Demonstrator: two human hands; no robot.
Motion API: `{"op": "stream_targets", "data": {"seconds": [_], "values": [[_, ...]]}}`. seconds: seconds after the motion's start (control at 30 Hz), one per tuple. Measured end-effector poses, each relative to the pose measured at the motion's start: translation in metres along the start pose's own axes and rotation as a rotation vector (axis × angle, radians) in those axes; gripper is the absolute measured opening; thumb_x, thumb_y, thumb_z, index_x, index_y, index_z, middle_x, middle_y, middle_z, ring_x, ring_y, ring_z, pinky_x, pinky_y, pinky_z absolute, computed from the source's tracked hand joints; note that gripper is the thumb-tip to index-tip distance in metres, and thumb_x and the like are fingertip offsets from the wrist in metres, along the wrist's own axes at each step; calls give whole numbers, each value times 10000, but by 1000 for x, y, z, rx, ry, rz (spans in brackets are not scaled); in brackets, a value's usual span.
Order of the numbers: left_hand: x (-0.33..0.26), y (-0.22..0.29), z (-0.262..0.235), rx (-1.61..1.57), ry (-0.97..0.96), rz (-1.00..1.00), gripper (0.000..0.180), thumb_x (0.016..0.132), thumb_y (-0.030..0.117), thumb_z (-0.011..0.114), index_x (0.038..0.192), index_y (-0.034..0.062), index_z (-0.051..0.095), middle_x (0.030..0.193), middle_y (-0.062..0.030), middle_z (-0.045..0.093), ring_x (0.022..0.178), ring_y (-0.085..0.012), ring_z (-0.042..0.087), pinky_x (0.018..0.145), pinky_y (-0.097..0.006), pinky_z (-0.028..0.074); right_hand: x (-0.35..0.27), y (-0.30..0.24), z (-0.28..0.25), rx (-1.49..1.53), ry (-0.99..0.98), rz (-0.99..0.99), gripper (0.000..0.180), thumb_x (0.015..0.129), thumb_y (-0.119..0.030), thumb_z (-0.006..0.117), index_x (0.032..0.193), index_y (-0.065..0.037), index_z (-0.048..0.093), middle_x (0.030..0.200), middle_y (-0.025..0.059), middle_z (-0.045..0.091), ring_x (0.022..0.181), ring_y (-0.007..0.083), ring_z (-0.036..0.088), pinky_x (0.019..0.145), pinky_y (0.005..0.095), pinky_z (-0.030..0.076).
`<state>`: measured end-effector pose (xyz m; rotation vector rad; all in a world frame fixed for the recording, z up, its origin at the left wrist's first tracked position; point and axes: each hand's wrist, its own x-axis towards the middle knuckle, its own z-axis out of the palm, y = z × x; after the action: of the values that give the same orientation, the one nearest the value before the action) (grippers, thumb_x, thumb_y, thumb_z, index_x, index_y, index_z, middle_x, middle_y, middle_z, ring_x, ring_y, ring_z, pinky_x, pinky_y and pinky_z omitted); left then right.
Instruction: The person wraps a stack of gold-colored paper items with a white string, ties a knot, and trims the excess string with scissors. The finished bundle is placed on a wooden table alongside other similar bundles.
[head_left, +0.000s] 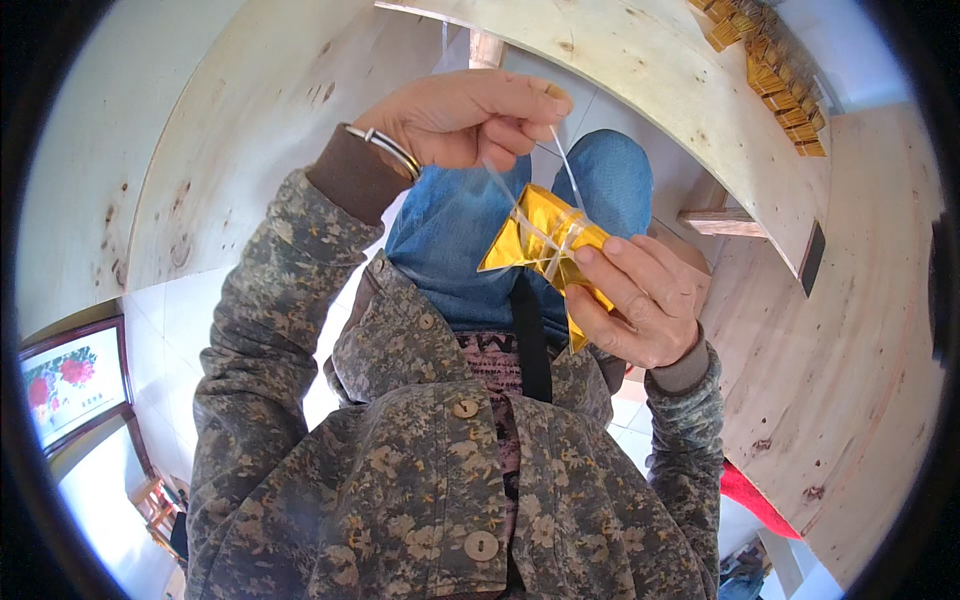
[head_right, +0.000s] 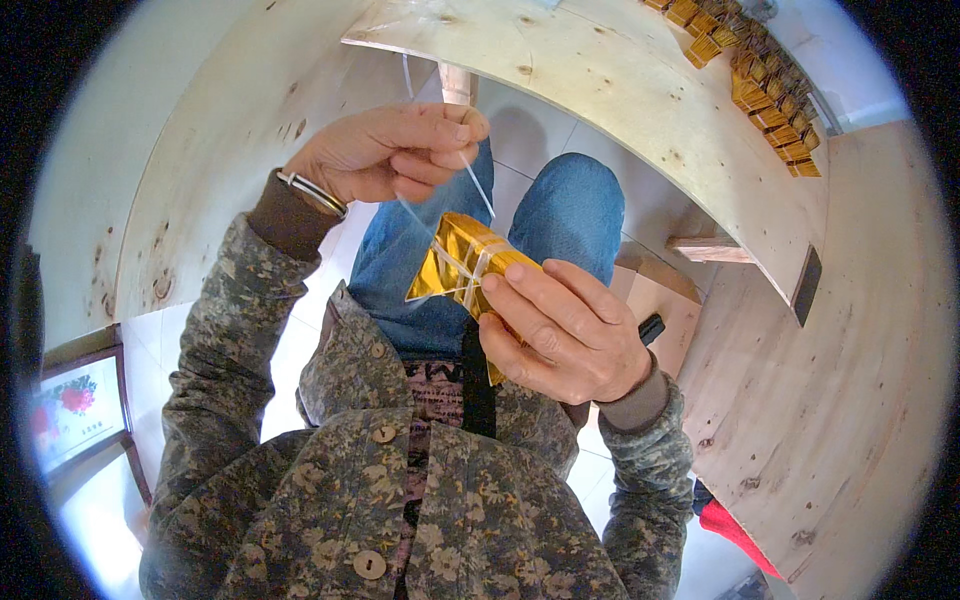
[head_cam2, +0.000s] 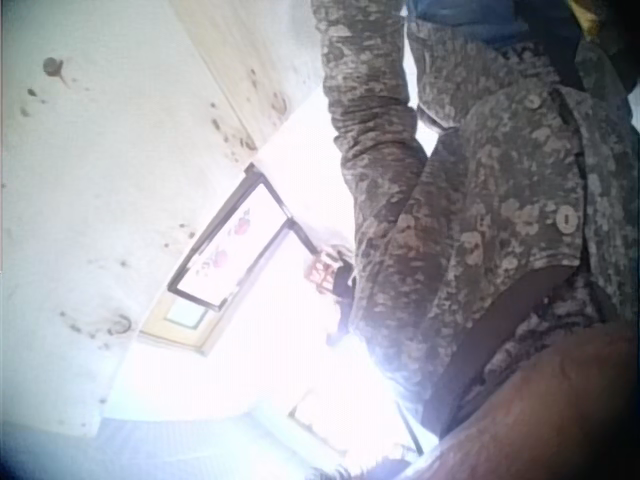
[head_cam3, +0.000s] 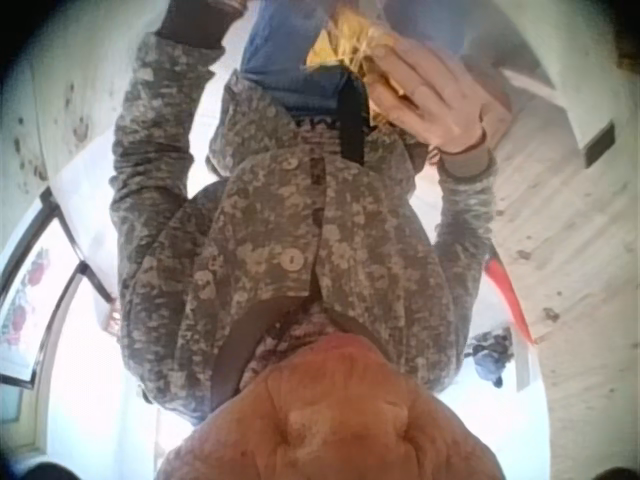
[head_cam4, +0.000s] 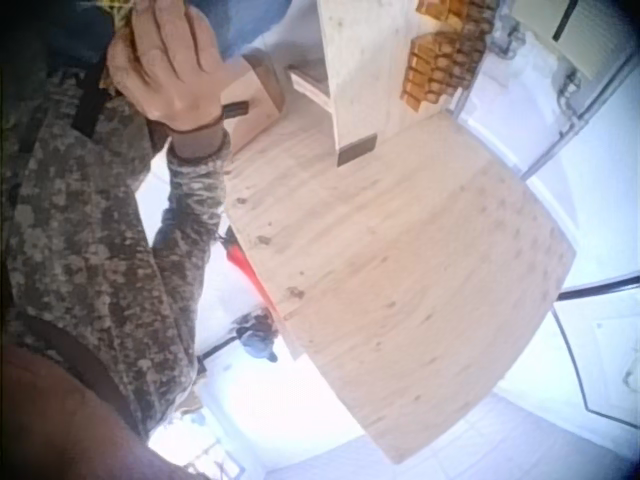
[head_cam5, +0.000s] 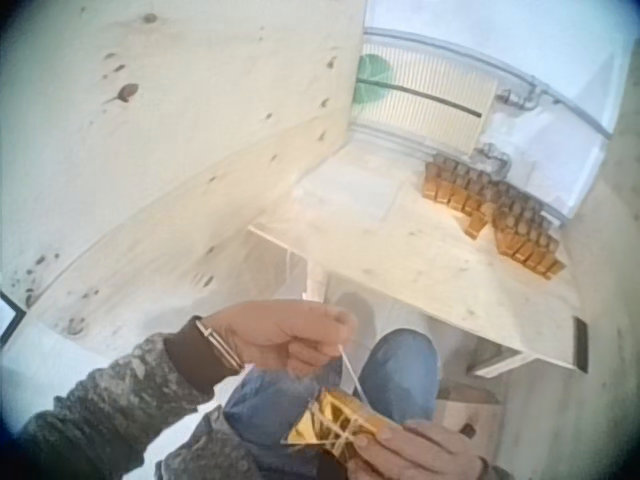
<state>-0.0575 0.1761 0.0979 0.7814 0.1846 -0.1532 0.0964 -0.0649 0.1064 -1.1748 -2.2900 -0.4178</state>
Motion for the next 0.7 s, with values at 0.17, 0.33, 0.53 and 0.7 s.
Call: {"op": "stream_targets", "data": {"seconds": [0.17, 0.33, 0.53, 0.7], "values": [[2, 5, -6, 520, 22, 36, 208, 951, 222, 643, 1095, 73, 620, 749, 84, 480, 586, 8, 385, 515, -170, 355, -3, -1, -2, 87, 26, -60, 206, 797, -130, 724, 991, -151, 657, 1180, 79, 671, 1145, 245, 597, 917, 360, 538], [9, -7, -9, 847, 174, 62, 222, 905, 222, 696, 1060, 64, 710, 890, 68, 613, 680, -2, 487, 569, -169, 404, -7, 0, -7, 62, 148, 34, 259, 778, -117, 741, 1013, -161, 642, 1159, 78, 671, 1110, 244, 602, 888, 360, 552], [1, 13, 5, 997, -32, 317, 183, 857, 158, 733, 1012, 60, 731, 813, 48, 604, 694, -50, 482, 606, -230, 403, -8, 3, -4, 112, 32, -27, 251, 783, -90, 729, 1009, -146, 637, 1161, 91, 660, 1123, 262, 594, 905, 387, 544], [13, 29, 19, 1366, -83, 526, 128, 836, 131, 744, 935, 49, 748, 772, -5, 654, 693, -73, 533, 604, -238, 429, 2, 4, -3, 214, 60, -86, 227, 794, -72, 712, 1005, -111, 638, 1167, 110, 648, 1134, 293, 583, 845, 401, 573]]}}
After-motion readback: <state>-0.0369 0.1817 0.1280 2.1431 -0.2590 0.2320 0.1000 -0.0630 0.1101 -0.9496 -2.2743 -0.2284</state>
